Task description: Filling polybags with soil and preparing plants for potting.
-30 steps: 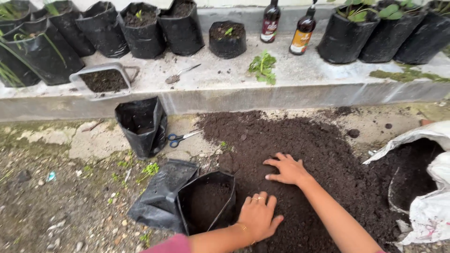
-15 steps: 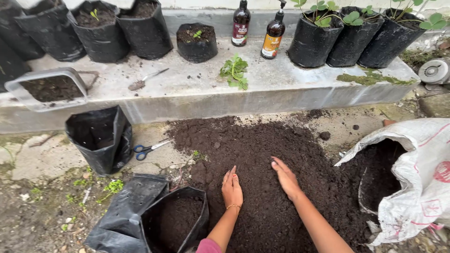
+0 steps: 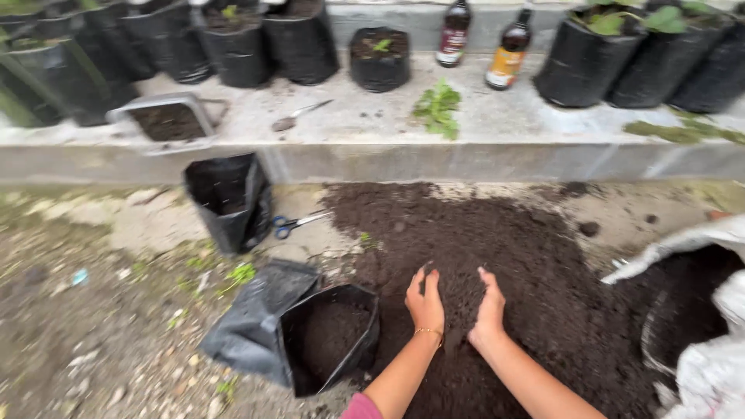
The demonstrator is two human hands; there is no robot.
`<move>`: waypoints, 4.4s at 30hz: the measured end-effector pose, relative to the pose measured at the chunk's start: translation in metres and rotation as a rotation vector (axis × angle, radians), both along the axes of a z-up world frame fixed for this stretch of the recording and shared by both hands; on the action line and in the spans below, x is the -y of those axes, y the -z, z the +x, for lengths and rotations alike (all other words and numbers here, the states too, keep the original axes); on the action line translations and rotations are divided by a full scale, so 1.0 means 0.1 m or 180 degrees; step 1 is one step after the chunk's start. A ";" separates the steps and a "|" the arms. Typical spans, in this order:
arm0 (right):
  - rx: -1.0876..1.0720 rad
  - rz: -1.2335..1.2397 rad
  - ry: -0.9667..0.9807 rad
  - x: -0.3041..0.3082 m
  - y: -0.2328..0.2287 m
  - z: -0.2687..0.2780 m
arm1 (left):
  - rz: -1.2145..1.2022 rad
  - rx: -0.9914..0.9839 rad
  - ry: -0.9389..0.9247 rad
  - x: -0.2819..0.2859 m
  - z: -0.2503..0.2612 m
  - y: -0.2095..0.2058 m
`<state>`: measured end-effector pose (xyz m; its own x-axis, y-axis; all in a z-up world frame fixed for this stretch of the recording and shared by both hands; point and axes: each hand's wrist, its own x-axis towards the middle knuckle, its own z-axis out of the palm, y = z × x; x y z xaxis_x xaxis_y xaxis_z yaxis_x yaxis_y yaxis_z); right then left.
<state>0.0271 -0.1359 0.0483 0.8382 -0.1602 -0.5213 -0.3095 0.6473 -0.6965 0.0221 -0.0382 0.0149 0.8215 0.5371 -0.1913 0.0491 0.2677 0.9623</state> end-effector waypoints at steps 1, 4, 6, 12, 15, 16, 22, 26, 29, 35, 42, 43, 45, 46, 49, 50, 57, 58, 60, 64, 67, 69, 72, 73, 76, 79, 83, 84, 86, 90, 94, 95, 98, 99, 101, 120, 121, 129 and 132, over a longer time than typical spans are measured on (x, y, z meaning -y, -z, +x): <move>0.0001 0.0017 -0.0083 -0.10 -0.10 0.03 | 0.0017 0.0001 -0.0083 -0.10 0.00 -0.15; 0.0411 0.0532 -0.0191 -0.40 -0.32 0.06 | 0.0385 0.0593 -0.0272 -0.41 -0.08 -0.66; 0.1079 0.1252 -0.0422 -0.62 -0.37 0.04 | 0.1118 0.0996 -0.0312 -0.65 -0.23 -1.11; 0.0675 0.1922 -0.0902 -1.53 -0.77 -0.48 | 0.2214 0.0647 -0.0639 -1.52 -0.82 -1.43; 0.0351 0.1993 -0.1123 -1.81 -0.53 -0.62 | 0.1992 0.0170 -0.0950 -1.75 -0.93 -1.19; 0.0355 0.2028 -0.1170 -1.87 -0.50 -0.64 | 0.2026 0.0173 -0.0999 -1.81 -0.97 -1.06; -0.0360 0.0950 -0.0613 -1.81 -0.19 -0.63 | 0.1268 -0.0432 -0.1032 -1.73 -0.98 -0.06; 0.0633 -0.0015 -0.0454 -1.78 0.16 -0.49 | 0.1016 -0.0975 -0.0527 -1.83 -0.77 0.61; 0.0915 -0.0229 -0.0526 -1.77 0.33 -0.47 | 0.1560 -0.1313 0.0015 -2.02 -0.69 0.60; 0.2122 -0.2079 -0.3079 -1.60 -0.71 -0.61 | 0.1756 -0.1548 0.0678 -2.26 -0.51 0.22; 0.2516 -0.5995 -0.5601 -1.27 -0.70 -0.62 | 0.1863 -0.1502 0.0987 -2.48 -0.40 0.23; 0.2477 -0.6022 -0.5576 -1.26 -0.67 -0.63 | 0.1862 -0.1475 0.1018 -2.45 -0.39 0.14; 0.3302 -0.6156 -0.5334 -1.22 -0.60 -0.66 | 0.1523 -0.1262 0.0873 -2.37 -0.40 -0.01; 0.3246 -0.6170 -0.5342 -1.20 -0.73 -0.67 | 0.1506 -0.1258 0.0911 -2.23 -0.48 -0.22; 0.3683 -0.4651 -0.5030 -1.04 -0.88 -0.61 | 0.0455 -0.1421 0.0990 -1.80 -0.77 -0.53; 0.3452 -0.4186 -0.4285 -0.89 -0.78 -0.52 | 0.1235 -0.0735 0.0788 -1.62 -0.88 -0.42; 0.1865 -0.4245 -0.1260 0.22 -0.08 -0.39 | 0.2452 0.1094 0.2443 -0.76 -1.40 -0.54; 0.1796 -0.4254 -0.1240 0.34 0.06 -0.54 | 0.2426 0.1085 0.2507 -0.65 -1.30 -0.28; 0.1595 -0.4730 -0.0496 0.62 0.27 -0.75 | 0.2558 0.0749 0.2013 -0.35 -1.03 0.22; 0.1570 -0.5193 -0.0090 0.92 0.76 -1.19 | 0.2901 0.0262 0.1302 -0.04 -0.79 0.96; 0.1659 -0.4667 0.0139 0.82 0.95 -1.23 | 0.2536 0.0372 0.0938 0.12 -0.70 1.01; 0.1546 -0.3461 0.0374 0.70 1.02 -1.14 | 0.1726 0.0387 0.0970 0.29 -0.65 1.09; 0.1078 -0.1691 0.0547 0.55 0.98 -1.04 | 0.0620 0.0284 0.1058 0.66 -0.61 1.10; 0.1072 -0.1683 0.0554 0.57 0.96 -1.00 | 0.0629 0.0279 0.1065 0.73 -0.61 1.05; 0.0440 -0.0190 0.0518 0.62 0.88 -0.97 | 0.0448 0.0013 0.0903 0.88 -0.68 0.89; 0.0133 0.0470 0.0449 0.54 0.73 -0.97 | 0.0880 0.0226 0.0651 0.84 -0.75 0.63; 0.0415 0.0566 0.0320 0.18 0.32 -0.94 | 0.0981 0.0451 0.0135 0.51 -0.83 -0.05; 0.0491 0.0594 0.0294 0.03 0.15 -0.92 | 0.0802 0.0570 0.0121 0.37 -0.83 -0.27; 0.0579 0.0648 0.0198 -0.28 -0.07 -0.88 | 0.1087 0.0733 -0.0065 0.07 -0.81 -0.37; 0.0644 0.0799 -0.0174 -0.91 -0.63 -1.03 | 0.0950 0.0946 -0.0238 -0.63 -1.09 -0.98; 0.0501 0.0910 -0.0545 -1.53 -0.83 -1.19 | 0.1602 0.0842 -0.0554 -1.26 -1.24 -0.82; 0.0354 0.0816 -0.0686 -1.65 -0.80 -1.21 | 0.1457 0.0497 -0.0616 -1.40 -1.24 -0.69; 0.0210 0.0291 -0.0947 -1.88 -0.40 -1.07 | 0.0441 -0.0371 -0.0453 -1.82 -1.06 -0.20; 0.0204 -0.0145 -0.1044 -1.93 -0.21 -0.99 | -0.0435 -0.0888 -0.0193 -1.95 -0.96 -0.01; 0.0429 -0.0901 -0.1483 -1.94 0.14 -0.70 | -0.0898 -0.1135 0.0223 -2.29 -0.78 0.26; 0.2590 -0.6197 -0.5590 -1.90 0.09 -0.06 | 0.3413 -0.0145 0.3385 -2.78 -1.27 -0.62; 0.2584 -0.6175 -0.5601 -1.90 0.01 -0.09 | 0.3407 -0.0161 0.3397 -2.72 -1.42 -0.71; 0.2268 -0.5856 -0.6298 -1.75 -0.24 -0.18 | 0.6798 0.0158 0.3750 -2.73 -1.50 -0.44; 0.1913 -0.5549 -0.6736 -1.68 -0.40 -0.22 | 0.6721 0.0977 0.2702 -3.01 -1.30 -0.80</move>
